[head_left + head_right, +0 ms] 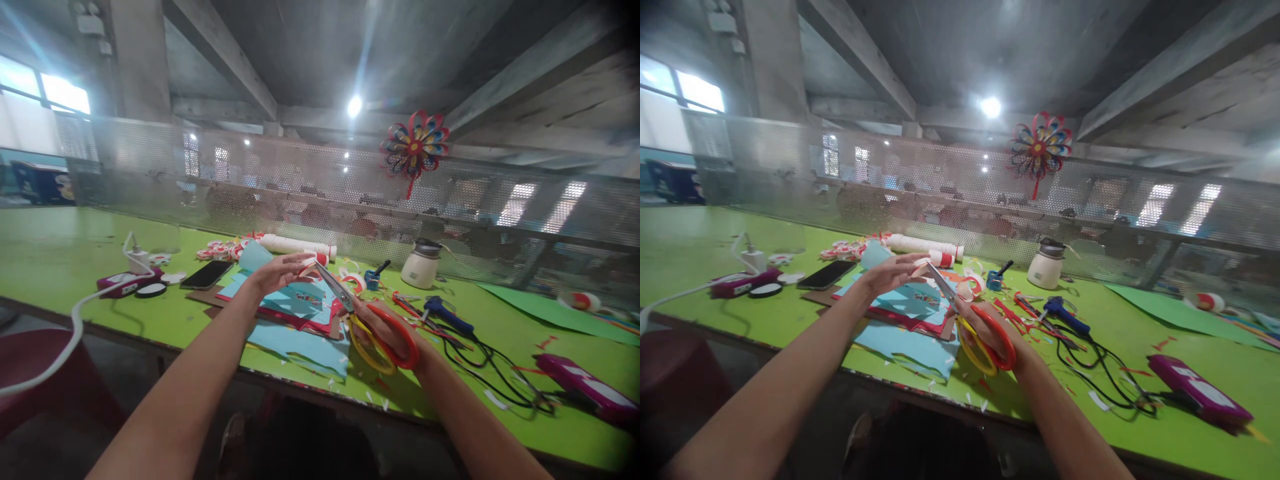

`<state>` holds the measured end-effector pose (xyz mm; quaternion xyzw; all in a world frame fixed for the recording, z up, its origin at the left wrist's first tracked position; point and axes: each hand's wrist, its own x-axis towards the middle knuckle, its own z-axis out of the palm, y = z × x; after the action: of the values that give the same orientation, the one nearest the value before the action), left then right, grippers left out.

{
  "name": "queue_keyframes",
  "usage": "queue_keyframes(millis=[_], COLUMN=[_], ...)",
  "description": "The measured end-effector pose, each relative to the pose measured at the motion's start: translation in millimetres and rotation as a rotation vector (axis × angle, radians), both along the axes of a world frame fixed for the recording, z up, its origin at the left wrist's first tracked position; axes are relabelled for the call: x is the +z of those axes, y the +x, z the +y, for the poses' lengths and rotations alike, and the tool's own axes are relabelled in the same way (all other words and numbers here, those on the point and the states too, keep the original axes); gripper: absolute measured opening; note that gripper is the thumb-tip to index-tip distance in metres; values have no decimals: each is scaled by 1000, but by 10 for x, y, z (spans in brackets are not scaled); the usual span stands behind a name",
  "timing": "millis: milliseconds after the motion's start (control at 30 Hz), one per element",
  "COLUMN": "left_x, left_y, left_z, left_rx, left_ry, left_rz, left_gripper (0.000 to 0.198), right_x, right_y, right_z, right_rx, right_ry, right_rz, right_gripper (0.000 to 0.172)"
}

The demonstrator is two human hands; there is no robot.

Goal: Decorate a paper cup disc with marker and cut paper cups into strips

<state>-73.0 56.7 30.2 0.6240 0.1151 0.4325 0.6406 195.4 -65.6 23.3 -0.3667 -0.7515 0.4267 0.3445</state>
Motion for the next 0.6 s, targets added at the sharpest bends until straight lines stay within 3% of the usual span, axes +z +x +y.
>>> queue_keyframes(millis=[200,400,500,600], left_x=[23,-4,-13,-11], left_y=[3,50,90,129], left_z=[-20,18,13,-11], left_rx=[-33,42,39,51], left_ry=[10,-40,-22,24], left_rz=[44,-129,-145,-123], left_gripper=[38,37,39,40], right_x=[31,113,124,92], right_y=[19,-27,-71,-118], right_z=[5,-65,-86,-62], right_rx=[-11,-21,-55,-125], right_ry=[55,114,120,228], right_rz=[-61,-155,-166,-220], right_gripper=[48,59,54,50])
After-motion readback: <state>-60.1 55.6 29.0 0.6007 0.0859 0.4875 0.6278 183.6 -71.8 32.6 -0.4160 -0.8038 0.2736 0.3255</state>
